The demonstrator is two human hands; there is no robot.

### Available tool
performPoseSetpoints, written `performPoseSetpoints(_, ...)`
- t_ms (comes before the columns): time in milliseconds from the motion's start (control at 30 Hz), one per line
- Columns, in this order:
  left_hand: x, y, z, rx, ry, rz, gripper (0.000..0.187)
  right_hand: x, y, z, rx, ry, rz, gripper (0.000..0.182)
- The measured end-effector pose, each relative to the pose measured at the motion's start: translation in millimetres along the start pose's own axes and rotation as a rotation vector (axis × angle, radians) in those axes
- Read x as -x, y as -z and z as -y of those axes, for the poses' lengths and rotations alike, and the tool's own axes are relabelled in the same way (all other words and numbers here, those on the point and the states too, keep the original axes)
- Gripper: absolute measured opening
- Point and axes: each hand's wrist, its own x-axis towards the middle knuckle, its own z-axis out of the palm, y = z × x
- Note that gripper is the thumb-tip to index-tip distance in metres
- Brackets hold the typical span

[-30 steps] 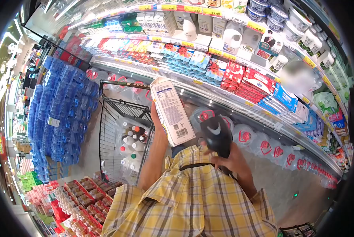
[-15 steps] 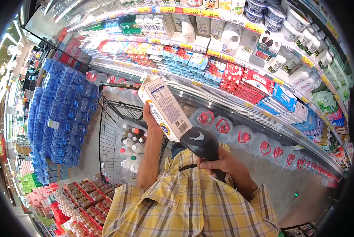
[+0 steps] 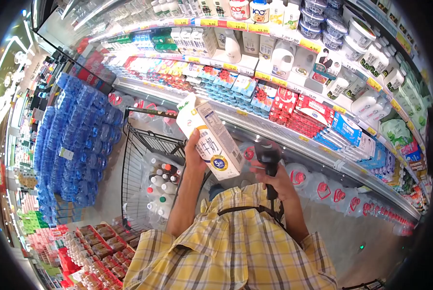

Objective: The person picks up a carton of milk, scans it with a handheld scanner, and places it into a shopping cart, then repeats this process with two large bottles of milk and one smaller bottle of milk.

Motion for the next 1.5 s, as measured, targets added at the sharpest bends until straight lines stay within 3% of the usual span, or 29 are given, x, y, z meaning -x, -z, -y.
performPoseSetpoints(200, 25.0, -38.5, 11.1, -0.055, 0.050, -0.026, 0.046, -4.0, -2.1, -18.0, -0.098, 0.108, -0.128, 0.070)
performPoseSetpoints(567, 42.5, -83.4, 16.1, -0.318, 0.032, 0.072, 0.057, 8.0, -4.7, 0.4, -0.107, 0.124, -0.184, 0.070)
performPoseSetpoints(633, 43.7, -86.0, 11.1, -0.366, 0.043, 0.087, 0.058, 8.2, -2.1, -5.6, -0.228, 0.290, -0.146, 0.078)
performPoseSetpoints(733, 46.5, -92.6, -0.2, -0.537, 0.018, 0.055, 0.060, 17.6, 3.5, 1.3, -0.322, 0.243, -0.125, 0.084)
performPoseSetpoints(800, 49.6, -104.8, -9.0, -0.606, -0.018, 0.182, 0.061, 19.8, 12.7, -7.8, -0.331, 0.233, -0.123, 0.084)
performPoseSetpoints(967, 50.2, -105.4, -13.9, -0.670, -0.060, 0.099, 0.061, 23.4, 17.4, -13.1, -0.316, 0.259, -0.179, 0.081)
performPoseSetpoints(1033, 49.5, -101.1, -14.1, -0.691, -0.082, 0.079, 0.061, 24.3, 23.4, -16.2, -0.272, 0.165, -0.197, 0.077)
performPoseSetpoints(1500, 54.6, -87.1, -28.5, -0.873, 0.005, -0.018, 0.063, 20.7, 17.6, -24.7, -0.221, 0.066, -0.210, 0.067)
